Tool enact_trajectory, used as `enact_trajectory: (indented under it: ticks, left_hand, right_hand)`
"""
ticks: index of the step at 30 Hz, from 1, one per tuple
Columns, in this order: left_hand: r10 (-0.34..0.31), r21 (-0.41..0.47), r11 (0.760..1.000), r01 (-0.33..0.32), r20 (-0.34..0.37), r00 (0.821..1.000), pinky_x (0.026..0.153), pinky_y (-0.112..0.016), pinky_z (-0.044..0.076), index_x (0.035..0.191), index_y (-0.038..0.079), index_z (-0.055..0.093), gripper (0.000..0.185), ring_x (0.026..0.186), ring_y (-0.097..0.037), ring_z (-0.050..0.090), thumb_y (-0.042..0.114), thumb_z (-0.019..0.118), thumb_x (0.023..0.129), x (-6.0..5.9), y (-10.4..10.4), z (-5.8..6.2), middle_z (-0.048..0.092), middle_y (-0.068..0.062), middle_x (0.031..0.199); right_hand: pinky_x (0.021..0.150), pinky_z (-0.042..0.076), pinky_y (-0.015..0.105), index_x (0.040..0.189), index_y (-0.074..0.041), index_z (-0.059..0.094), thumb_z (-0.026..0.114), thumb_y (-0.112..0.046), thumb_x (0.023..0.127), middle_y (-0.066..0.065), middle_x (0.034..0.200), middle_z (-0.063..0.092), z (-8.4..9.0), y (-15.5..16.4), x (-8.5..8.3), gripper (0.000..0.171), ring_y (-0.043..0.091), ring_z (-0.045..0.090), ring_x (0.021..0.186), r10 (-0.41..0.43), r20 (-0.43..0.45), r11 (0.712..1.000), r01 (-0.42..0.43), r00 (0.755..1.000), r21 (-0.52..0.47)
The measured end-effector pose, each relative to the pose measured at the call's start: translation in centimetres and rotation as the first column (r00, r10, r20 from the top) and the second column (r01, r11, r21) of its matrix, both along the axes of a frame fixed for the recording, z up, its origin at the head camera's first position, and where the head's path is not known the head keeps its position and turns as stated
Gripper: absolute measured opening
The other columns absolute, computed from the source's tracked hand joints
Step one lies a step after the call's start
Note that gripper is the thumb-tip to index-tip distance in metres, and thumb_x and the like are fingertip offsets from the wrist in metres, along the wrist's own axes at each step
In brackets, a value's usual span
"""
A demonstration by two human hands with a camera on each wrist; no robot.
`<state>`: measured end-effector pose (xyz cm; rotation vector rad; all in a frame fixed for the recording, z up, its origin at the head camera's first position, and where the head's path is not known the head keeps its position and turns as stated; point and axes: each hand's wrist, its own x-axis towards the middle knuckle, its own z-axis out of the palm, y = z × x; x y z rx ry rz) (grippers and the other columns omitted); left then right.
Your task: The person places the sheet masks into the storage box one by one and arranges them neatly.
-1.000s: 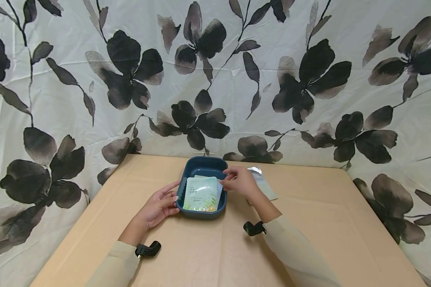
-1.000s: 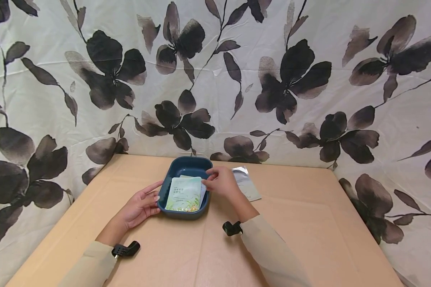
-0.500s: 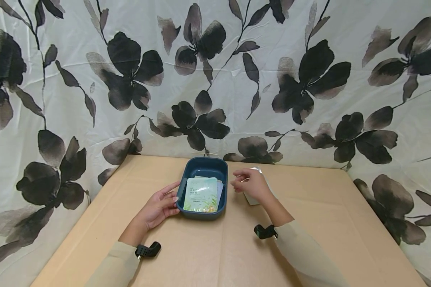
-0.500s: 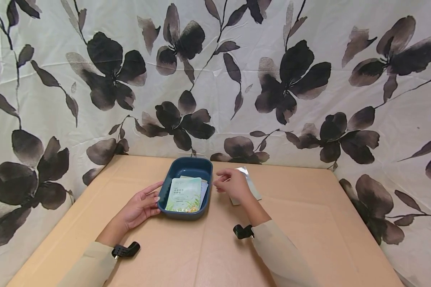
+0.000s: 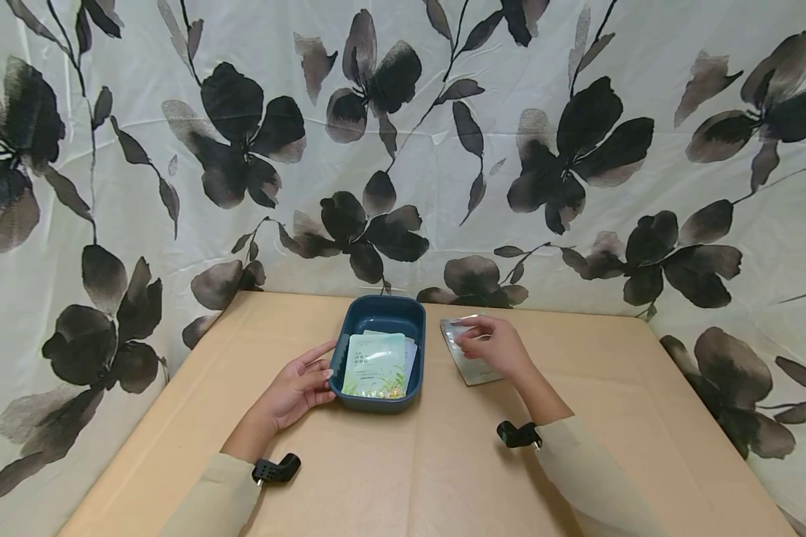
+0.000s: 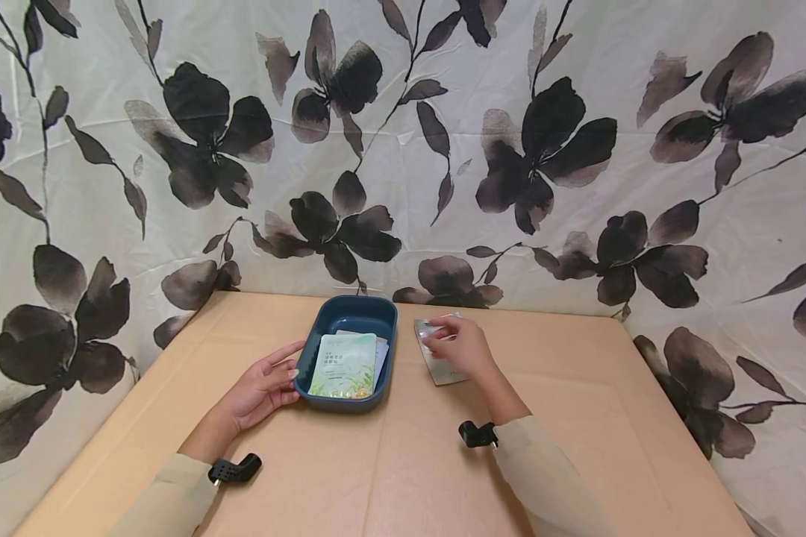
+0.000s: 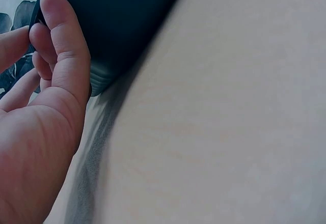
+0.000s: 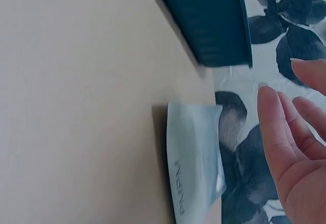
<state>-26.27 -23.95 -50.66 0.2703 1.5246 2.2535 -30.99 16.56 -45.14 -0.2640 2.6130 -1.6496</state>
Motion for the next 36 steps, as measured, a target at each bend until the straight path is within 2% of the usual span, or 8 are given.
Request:
enact_trajectory:
  ticks: [6, 13, 19, 23, 26, 30, 36]
  left_hand:
    - [-0.003, 0.004, 1.000, 0.003, -0.009, 1.000, 0.079, -0.030, 0.062, 0.164, 0.012, 0.019, 0.068, 0.084, -0.013, 0.066, -0.002, 0.049, 0.104, 0.0, 0.1, 0.0, 0.058, -0.005, 0.114]
    - [-0.002, 0.004, 1.000, 0.002, -0.002, 1.000, 0.079, -0.030, 0.062, 0.164, 0.012, 0.019, 0.068, 0.085, -0.014, 0.067, -0.002, 0.049, 0.105, -0.1, 0.2, -0.1, 0.058, -0.006, 0.116]
    - [-0.001, 0.003, 1.000, 0.001, -0.002, 1.000, 0.079, -0.030, 0.062, 0.164, 0.012, 0.020, 0.068, 0.085, -0.014, 0.067, -0.002, 0.049, 0.105, -0.2, 0.3, 0.0, 0.059, -0.006, 0.116]
    - [0.000, 0.003, 1.000, 0.000, -0.003, 1.000, 0.079, -0.030, 0.062, 0.164, 0.012, 0.020, 0.069, 0.085, -0.014, 0.067, -0.002, 0.050, 0.104, -0.2, 0.3, 0.0, 0.059, -0.006, 0.115]
    - [-0.008, 0.007, 1.000, 0.008, -0.010, 1.000, 0.079, -0.030, 0.062, 0.164, 0.012, 0.019, 0.069, 0.085, -0.014, 0.067, -0.002, 0.050, 0.104, -0.2, 0.3, 0.0, 0.059, -0.006, 0.115]
    - [-0.011, 0.010, 1.000, 0.012, -0.013, 1.000, 0.080, -0.030, 0.062, 0.164, 0.012, 0.019, 0.069, 0.085, -0.014, 0.067, -0.002, 0.049, 0.104, -0.2, 0.2, -0.1, 0.059, -0.006, 0.116]
    - [0.012, -0.006, 1.000, -0.012, 0.010, 1.000, 0.079, -0.030, 0.062, 0.164, 0.015, 0.022, 0.067, 0.085, -0.014, 0.067, -0.003, 0.049, 0.104, -0.1, 0.3, 0.0, 0.058, -0.009, 0.119]
  right_hand:
    - [0.075, 0.063, 0.031, 0.133, -0.001, 0.065, 0.078, -0.019, 0.092, 0.018, 0.109, 0.075, -0.4, 1.6, -0.5, 0.047, 0.021, 0.074, 0.088, -0.023, -0.010, 1.000, 0.023, 1.000, 0.015]
    - [0.075, 0.063, 0.028, 0.132, 0.001, 0.065, 0.078, -0.018, 0.092, 0.023, 0.112, 0.073, -1.2, 3.1, -1.3, 0.046, 0.031, 0.073, 0.093, -0.054, -0.041, 0.999, 0.053, 0.998, -0.010]
    - [0.073, 0.060, 0.021, 0.131, -0.003, 0.067, 0.078, -0.022, 0.092, 0.019, 0.111, 0.073, -1.6, 4.0, -2.1, 0.044, 0.022, 0.070, 0.090, -0.098, -0.074, 0.995, 0.100, 0.992, 0.017]
    - [0.074, 0.055, 0.018, 0.130, -0.004, 0.068, 0.077, -0.023, 0.093, 0.016, 0.113, 0.072, -1.7, 4.5, -2.8, 0.043, 0.024, 0.066, 0.098, -0.147, -0.077, 0.988, 0.149, 0.986, 0.028]
    - [0.081, 0.054, 0.021, 0.131, -0.004, 0.068, 0.076, -0.023, 0.094, 0.015, 0.118, 0.071, -1.8, 4.8, -3.3, 0.042, 0.027, 0.065, 0.107, -0.178, -0.070, 0.982, 0.182, 0.981, 0.047]
    - [0.090, 0.056, 0.031, 0.133, -0.006, 0.067, 0.074, -0.025, 0.095, 0.015, 0.127, 0.069, -2.1, 5.1, -4.0, 0.042, 0.031, 0.064, 0.117, -0.204, -0.045, 0.975, 0.207, 0.978, 0.074]
    - [0.095, 0.057, 0.039, 0.136, -0.008, 0.064, 0.074, -0.028, 0.095, 0.015, 0.136, 0.064, -2.5, 5.2, -4.9, 0.046, 0.033, 0.060, 0.124, -0.224, 0.017, 0.970, 0.221, 0.974, 0.096]
